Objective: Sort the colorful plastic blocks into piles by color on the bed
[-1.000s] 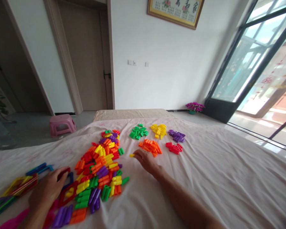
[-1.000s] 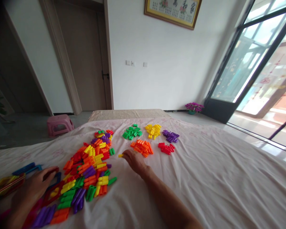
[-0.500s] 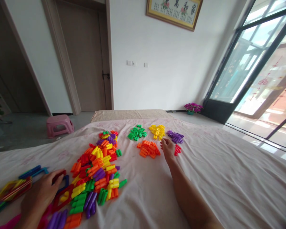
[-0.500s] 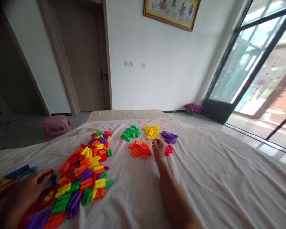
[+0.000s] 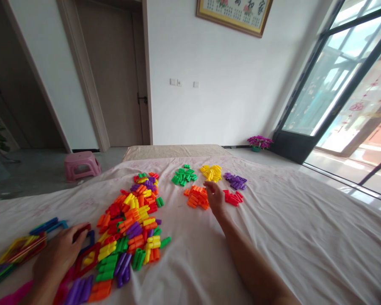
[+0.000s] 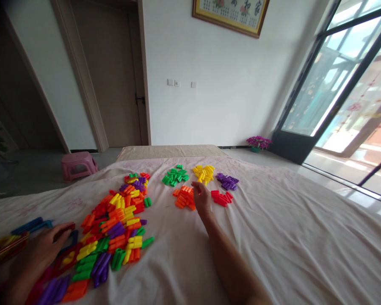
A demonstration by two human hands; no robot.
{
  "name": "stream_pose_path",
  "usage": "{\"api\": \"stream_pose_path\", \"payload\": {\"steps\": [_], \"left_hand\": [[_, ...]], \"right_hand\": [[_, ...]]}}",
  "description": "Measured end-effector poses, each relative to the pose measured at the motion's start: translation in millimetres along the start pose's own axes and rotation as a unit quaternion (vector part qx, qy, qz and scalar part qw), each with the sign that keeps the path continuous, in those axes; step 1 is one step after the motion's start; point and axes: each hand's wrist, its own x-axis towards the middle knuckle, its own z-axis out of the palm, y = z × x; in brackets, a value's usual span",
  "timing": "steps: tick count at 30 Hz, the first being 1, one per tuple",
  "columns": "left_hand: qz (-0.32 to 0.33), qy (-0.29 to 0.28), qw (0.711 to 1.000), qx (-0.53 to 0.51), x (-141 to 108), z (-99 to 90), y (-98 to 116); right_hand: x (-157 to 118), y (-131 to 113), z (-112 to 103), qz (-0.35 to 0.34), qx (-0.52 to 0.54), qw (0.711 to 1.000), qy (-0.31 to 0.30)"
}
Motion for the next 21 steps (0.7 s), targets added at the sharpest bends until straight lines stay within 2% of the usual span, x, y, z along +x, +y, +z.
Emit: {"api": "stream_pose_path", "payload": {"steps": [2, 4, 7, 10, 13, 16, 18, 21], "left_hand": [[-0.003, -0.022, 1.0, -0.018, -0.6, -2.6, 2.2], [-0.009, -0.04, 0.999, -0.032, -2.2, -6.7, 5.2], [-0.017, -0.055, 0.998, -0.036, -6.2, -13.9, 11.1], [-0.016, -0.058, 0.998, -0.036, -10.3, -20.0, 16.9], [-0.009, -0.061, 0.997, -0.042, -12.6, -23.9, 20.3], [-0.004, -0.065, 0.997, -0.05, -13.1, -25.7, 21.6], [-0.003, -0.064, 0.997, -0.051, -13.2, -26.1, 22.3], [-0.004, -0.064, 0.997, -0.049, -13.8, -26.4, 23.5]], "right_hand": [[-15.3, -26.6, 11.1, -0.059, -0.01, 0.995, -0.081], [-33.8, -52.4, 22.3, -0.106, -0.005, 0.977, -0.183], [-61.8, -83.4, 36.2, -0.154, 0.006, 0.93, -0.334], [-82.6, -100.5, 46.0, -0.199, 0.013, 0.88, -0.431], [-94.5, -105.1, 53.7, -0.255, 0.01, 0.842, -0.476], [-101.8, -103.5, 59.3, -0.294, -0.005, 0.819, -0.493], [-105.3, -102.1, 60.4, -0.288, -0.015, 0.818, -0.497], [-106.2, -100.9, 57.6, -0.252, -0.003, 0.838, -0.484]]}}
